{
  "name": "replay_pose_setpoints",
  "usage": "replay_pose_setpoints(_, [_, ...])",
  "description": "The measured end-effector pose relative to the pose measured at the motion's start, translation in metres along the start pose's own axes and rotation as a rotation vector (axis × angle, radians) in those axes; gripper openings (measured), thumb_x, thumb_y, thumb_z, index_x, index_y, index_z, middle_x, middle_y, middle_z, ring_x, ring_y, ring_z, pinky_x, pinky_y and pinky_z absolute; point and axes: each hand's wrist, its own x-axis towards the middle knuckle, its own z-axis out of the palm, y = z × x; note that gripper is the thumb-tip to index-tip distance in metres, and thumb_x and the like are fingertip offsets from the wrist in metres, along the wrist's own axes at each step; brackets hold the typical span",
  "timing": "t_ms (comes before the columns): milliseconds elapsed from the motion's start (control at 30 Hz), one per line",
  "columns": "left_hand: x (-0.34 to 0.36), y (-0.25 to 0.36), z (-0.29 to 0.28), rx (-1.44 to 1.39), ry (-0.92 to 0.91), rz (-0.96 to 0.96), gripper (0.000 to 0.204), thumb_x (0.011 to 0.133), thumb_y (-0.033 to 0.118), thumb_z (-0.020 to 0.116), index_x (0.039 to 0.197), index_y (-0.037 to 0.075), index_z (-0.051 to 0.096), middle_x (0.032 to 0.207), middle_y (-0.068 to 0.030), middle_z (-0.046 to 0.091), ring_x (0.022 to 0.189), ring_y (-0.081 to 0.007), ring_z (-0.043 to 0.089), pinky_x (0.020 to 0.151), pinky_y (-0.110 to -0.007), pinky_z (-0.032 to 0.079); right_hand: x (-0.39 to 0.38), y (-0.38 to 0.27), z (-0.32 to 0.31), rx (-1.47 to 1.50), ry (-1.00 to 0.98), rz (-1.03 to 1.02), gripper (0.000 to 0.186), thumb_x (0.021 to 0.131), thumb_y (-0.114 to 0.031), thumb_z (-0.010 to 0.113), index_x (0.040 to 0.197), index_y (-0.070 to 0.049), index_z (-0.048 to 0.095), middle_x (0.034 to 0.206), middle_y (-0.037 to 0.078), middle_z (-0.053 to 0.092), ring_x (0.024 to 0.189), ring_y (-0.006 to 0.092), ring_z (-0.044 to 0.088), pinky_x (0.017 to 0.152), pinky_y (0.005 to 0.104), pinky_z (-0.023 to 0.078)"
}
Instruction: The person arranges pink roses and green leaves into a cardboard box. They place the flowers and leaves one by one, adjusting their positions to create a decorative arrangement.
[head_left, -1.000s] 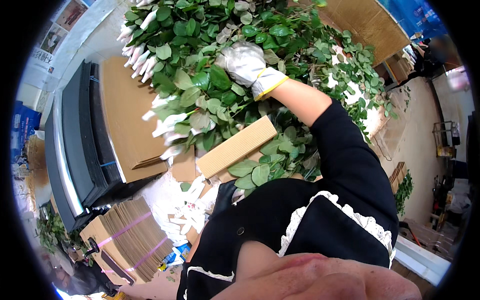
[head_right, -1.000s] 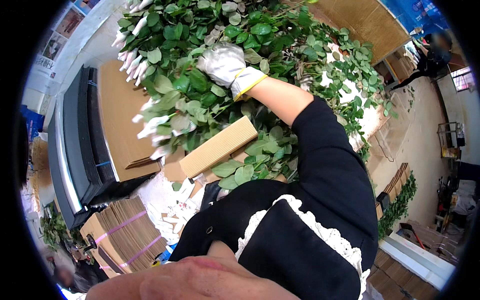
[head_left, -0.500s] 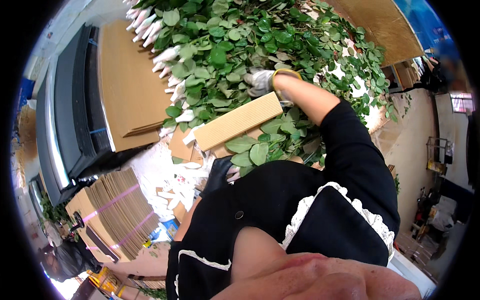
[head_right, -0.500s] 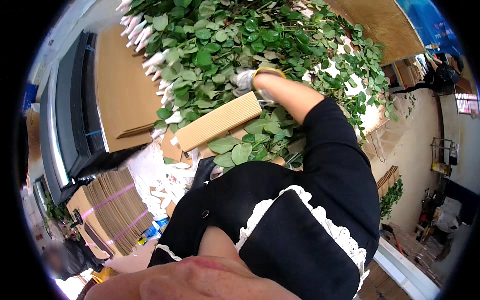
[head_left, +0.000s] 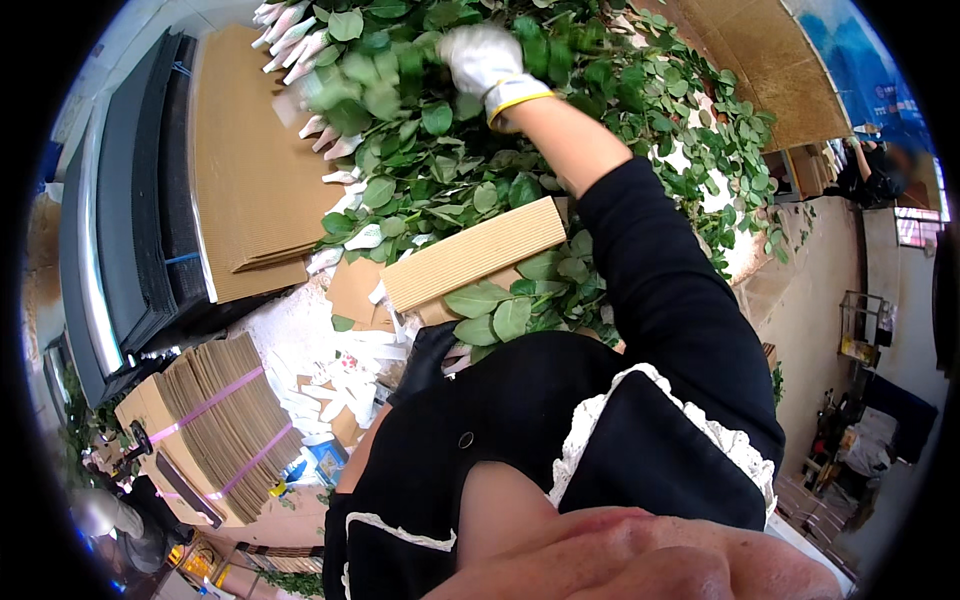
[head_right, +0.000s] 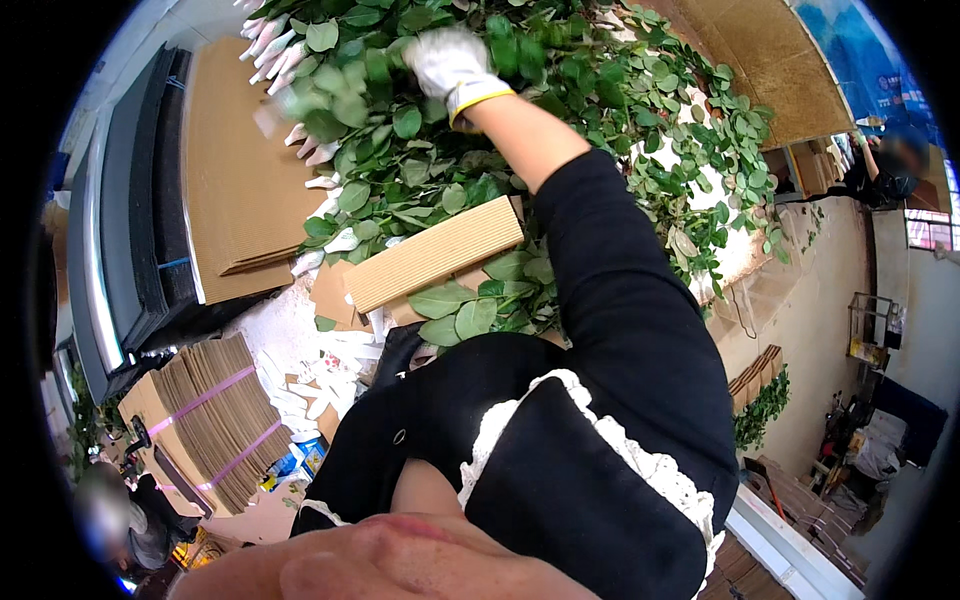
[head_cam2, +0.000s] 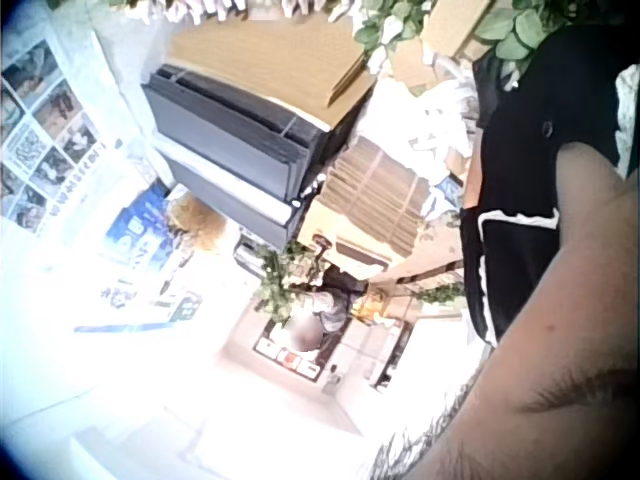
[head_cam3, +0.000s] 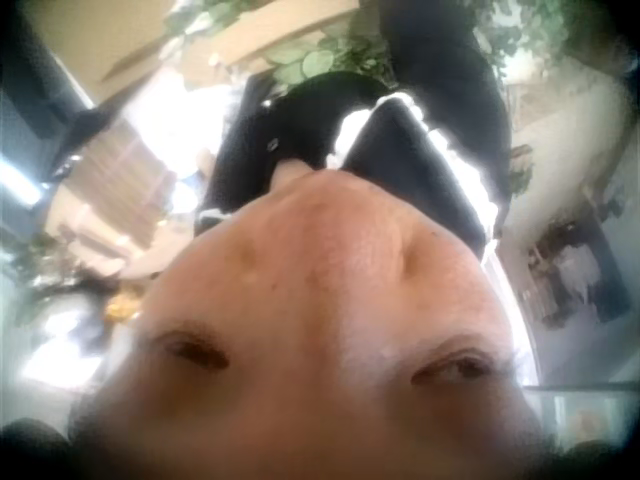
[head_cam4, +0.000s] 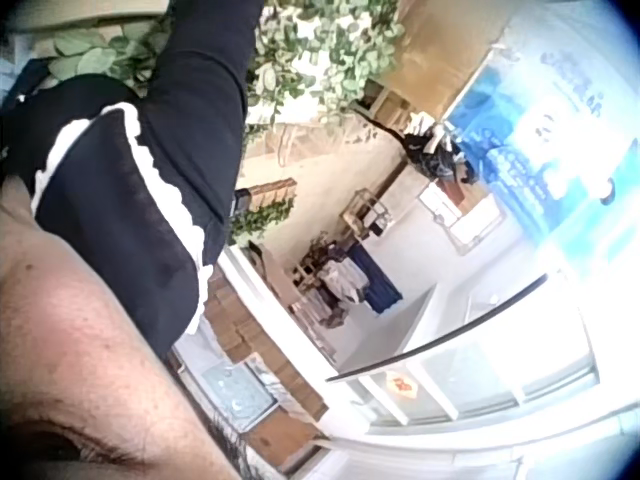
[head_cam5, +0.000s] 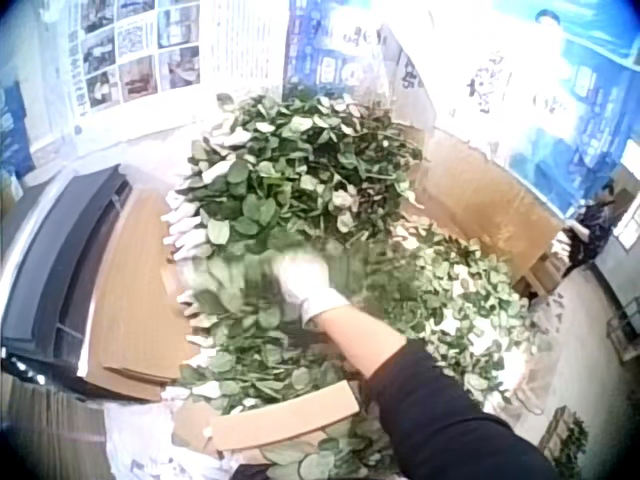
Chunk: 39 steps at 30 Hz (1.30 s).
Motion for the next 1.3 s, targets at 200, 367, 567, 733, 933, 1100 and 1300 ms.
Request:
replay_pose_setpoints(200, [0.001, 0.000, -0.007, 0.547, -0.001, 0.417, 0.064, 0.069, 0.008, 0.076, 0.130, 0.006, 0.055, 0.128, -0.0147, 0.055, 0.113, -0.0357, 0.050, 0.099, -0.043, 0.039, -0.014, 0.029, -0.090, 0.208, 0.887, -0.097, 0.011, 0.081, -0.020, 0.057, 0.086, -0.010, 0.061, 0.066, 0.013, 0.062, 0.059, 0.0315, 0.062, 0.055, 0.0442, 0.050])
replay_pose_setpoints(367, [0.002, 0.000, -0.006, 0.577, 0.021, 0.481, 0.065, 0.068, 0.009, 0.079, 0.129, 0.006, 0.055, 0.126, -0.0144, 0.056, 0.113, -0.0356, 0.050, 0.097, -0.042, 0.039, -0.089, -0.009, -0.076, 0.164, 0.400, -0.280, 0.019, 0.075, -0.014, 0.059, 0.093, -0.013, 0.063, 0.081, 0.004, 0.064, 0.072, 0.0227, 0.066, 0.060, 0.0382, 0.054])
replay_pose_setpoints(567, [0.000, 0.005, -0.002, 0.549, 0.037, 0.478, 0.065, 0.067, 0.008, 0.081, 0.127, 0.006, 0.056, 0.125, -0.0141, 0.056, 0.112, -0.0351, 0.049, 0.095, -0.042, 0.040, -0.166, -0.004, 0.016, 0.257, 0.077, -0.255, 0.023, 0.076, -0.012, 0.060, 0.099, -0.009, 0.064, 0.090, 0.013, 0.067, 0.086, 0.0327, 0.067, 0.076, 0.0432, 0.054])
replay_pose_setpoints(733, [-0.001, 0.009, -0.003, 0.589, 0.045, 0.448, 0.066, 0.066, 0.011, 0.083, 0.126, 0.006, 0.057, 0.126, -0.0129, 0.056, 0.112, -0.0341, 0.050, 0.096, -0.042, 0.040, -0.168, 0.003, 0.021, 0.302, -0.250, -0.292, 0.023, 0.084, -0.018, 0.057, 0.104, -0.013, 0.068, 0.098, 0.017, 0.067, 0.100, 0.0344, 0.064, 0.088, 0.0433, 0.052])
replay_pose_setpoints(933, [0.000, 0.006, -0.004, 0.565, 0.030, 0.489, 0.070, 0.065, 0.013, 0.083, 0.129, 0.006, 0.055, 0.126, -0.0133, 0.055, 0.112, -0.0341, 0.050, 0.096, -0.042, 0.040, -0.120, 0.025, -0.036, 0.120, -0.124, -0.295, 0.020, 0.074, -0.011, 0.059, 0.092, -0.008, 0.067, 0.084, 0.013, 0.066, 0.080, 0.0297, 0.065, 0.074, 0.0425, 0.055])
replay_pose_setpoints(1100, [0.000, 0.004, -0.006, 0.595, 0.013, 0.474, 0.073, 0.067, 0.019, 0.084, 0.132, 0.007, 0.053, 0.127, -0.0137, 0.055, 0.113, -0.0337, 0.050, 0.097, -0.042, 0.040, -0.099, 0.047, -0.074, 0.015, 0.581, -0.111, 0.048, 0.077, -0.012, 0.063, 0.125, -0.014, 0.058, 0.117, 0.010, 0.062, 0.096, 0.0300, 0.064, 0.081, 0.0423, 0.053])
replay_pose_setpoints(1300, [-0.001, 0.005, -0.006, 0.728, -0.005, 0.501, 0.073, 0.069, 0.023, 0.082, 0.134, 0.008, 0.052, 0.134, -0.0141, 0.052, 0.115, -0.0339, 0.050, 0.097, -0.042, 0.041, -0.120, 0.038, -0.077, 0.258, 0.679, 0.005, 0.039, 0.075, -0.008, 0.067, 0.113, -0.007, 0.061, 0.105, 0.013, 0.066, 0.092, 0.0323, 0.065, 0.079, 0.0399, 0.054])
